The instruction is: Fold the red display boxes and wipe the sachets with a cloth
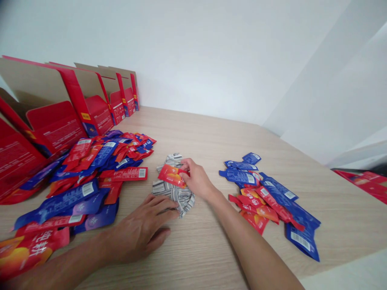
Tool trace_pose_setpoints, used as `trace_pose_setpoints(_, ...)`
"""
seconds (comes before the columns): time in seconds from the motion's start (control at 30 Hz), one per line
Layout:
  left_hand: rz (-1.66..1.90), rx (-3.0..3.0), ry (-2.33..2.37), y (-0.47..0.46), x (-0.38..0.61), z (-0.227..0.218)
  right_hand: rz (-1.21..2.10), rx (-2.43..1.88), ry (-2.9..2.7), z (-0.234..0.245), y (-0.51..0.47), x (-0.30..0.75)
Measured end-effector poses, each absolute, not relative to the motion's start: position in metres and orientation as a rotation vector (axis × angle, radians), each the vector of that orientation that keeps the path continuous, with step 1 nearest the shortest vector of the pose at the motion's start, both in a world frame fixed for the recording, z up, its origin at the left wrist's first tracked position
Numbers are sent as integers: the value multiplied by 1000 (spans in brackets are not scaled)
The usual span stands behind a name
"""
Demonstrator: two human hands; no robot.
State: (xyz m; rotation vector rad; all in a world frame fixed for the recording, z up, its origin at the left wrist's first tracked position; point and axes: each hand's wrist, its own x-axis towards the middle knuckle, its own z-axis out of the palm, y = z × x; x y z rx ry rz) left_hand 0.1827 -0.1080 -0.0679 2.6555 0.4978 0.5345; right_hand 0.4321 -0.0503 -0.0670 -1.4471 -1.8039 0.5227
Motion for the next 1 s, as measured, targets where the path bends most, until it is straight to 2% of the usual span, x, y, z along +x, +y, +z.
trace_pose_setpoints(0.13, 501, 2647, 492, -108, 182, -68, 263, -1356, -2055, -69, -57, 423)
trace_pose_setpoints(0.47, 441, 2613, 511, -108, 184, -66, 360, -1292, -2129, -73, -56, 428)
trace_pose_setpoints(0.63, 455, 2629, 513, -108, 183, -66, 263, -1403, -2161, -70, -49, 436)
trace_pose_setpoints(0.83, 474, 2681, 506, -108, 181, -64, -127, -1804, -2253, -64, -53, 432)
trace_pose_setpoints(1.0, 482, 2698, 493, -107, 184, -65, -83, -1974, -2211, -46, -52, 431)
